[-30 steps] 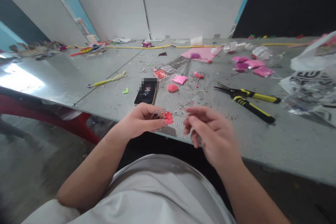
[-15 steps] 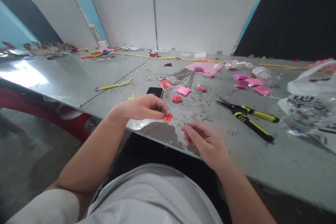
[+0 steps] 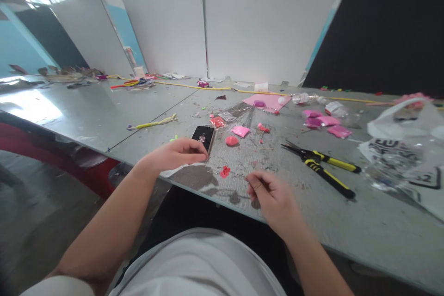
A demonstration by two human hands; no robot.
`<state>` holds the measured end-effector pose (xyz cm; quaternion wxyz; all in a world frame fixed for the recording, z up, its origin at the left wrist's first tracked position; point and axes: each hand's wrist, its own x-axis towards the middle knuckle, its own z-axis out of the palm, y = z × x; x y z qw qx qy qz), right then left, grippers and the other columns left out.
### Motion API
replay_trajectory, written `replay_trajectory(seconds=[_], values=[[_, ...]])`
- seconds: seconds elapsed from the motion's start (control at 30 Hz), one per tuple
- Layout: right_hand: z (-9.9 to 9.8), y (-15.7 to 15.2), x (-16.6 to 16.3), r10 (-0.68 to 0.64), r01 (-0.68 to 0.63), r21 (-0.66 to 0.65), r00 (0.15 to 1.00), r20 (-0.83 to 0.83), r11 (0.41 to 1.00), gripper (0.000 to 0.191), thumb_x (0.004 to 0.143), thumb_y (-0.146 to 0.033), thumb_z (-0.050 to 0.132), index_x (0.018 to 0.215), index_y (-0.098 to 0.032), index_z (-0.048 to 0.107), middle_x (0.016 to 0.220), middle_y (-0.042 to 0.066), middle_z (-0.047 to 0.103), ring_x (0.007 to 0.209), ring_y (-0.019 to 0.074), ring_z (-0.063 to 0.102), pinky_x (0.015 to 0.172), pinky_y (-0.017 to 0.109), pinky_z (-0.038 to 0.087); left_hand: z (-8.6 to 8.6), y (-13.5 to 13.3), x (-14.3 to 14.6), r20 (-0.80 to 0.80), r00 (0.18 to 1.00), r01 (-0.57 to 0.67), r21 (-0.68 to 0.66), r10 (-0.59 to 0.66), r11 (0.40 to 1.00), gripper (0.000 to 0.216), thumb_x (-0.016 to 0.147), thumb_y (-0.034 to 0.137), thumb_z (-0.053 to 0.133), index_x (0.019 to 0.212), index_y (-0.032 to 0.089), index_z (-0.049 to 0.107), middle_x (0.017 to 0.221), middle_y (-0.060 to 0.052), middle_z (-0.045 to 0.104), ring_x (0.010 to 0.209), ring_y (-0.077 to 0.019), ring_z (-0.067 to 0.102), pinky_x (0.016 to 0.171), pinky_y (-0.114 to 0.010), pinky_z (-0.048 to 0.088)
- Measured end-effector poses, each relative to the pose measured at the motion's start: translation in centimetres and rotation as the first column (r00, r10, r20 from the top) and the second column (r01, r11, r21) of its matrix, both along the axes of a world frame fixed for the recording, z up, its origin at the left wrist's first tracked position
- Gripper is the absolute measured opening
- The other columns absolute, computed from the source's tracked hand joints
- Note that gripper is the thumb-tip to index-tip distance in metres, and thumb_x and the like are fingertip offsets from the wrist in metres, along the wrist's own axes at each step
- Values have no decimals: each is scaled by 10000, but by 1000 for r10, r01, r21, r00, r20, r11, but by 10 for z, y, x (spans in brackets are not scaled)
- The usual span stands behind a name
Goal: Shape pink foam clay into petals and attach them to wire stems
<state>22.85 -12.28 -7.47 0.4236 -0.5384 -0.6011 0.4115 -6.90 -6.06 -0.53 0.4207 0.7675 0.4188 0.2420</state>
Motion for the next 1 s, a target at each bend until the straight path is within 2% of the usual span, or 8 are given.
replay_trajectory(seconds=[0.1,0.23,0.33,0.43,0.57,0.67,0.87,1.0], values=[[-2,5,11,-27,27,-5,997,67,1000,502,917,-698,613,874,-207,706,685,30,670,599,167,611,577,295,500,-12,-1,-26,180,955,-234,-33,236,972,355,875,527,704,909,174,719,695,17,542,634,-110,456,581,-240,329],[4,11,26,-109,109,19,948,299,994,453,899,-645,569,829,-222,715,718,63,729,665,231,671,664,362,504,-21,1,-51,296,859,-444,21,418,896,302,845,477,723,825,177,692,641,27,496,601,-106,423,567,-252,299],[8,13,29,-207,187,89,898,389,978,430,869,-614,543,854,-232,740,773,82,766,746,286,699,690,393,482,-28,2,-50,350,782,-552,4,516,834,287,822,460,732,807,178,683,600,37,466,571,-105,397,549,-262,271],[4,16,27,-251,152,233,836,488,961,427,898,-575,492,746,-239,705,785,92,755,812,306,680,740,412,451,-38,-2,-32,425,716,-611,-3,554,792,295,825,469,724,805,178,678,584,44,452,560,-103,384,546,-261,267],[-8,20,23,-285,91,337,759,586,937,411,942,-517,479,693,-239,653,776,90,730,802,285,642,753,404,430,-45,-6,-2,429,757,-586,110,493,803,309,852,466,703,773,168,676,612,36,464,584,-99,385,556,-255,275],[-5,26,26,-283,56,350,714,641,935,355,952,-477,507,756,-233,674,818,92,741,818,280,656,758,394,444,-35,-2,17,425,810,-500,140,405,854,297,855,454,702,782,167,671,652,29,496,599,-97,402,558,-253,285],[53,83,37,-193,54,196,544,817,979,369,984,-473,504,787,-224,691,825,87,772,753,242,691,665,343,420,10,27,63,397,889,-335,220,230,916,316,861,420,673,691,172,575,623,36,445,581,-90,373,553,-259,274],[73,144,31,-176,102,146,447,877,984,480,969,-558,527,800,-172,756,818,174,779,782,312,725,628,363,405,19,63,94,393,909,-249,237,142,939,258,860,411,663,764,173,637,645,33,503,577,-94,401,558,-263,302]])
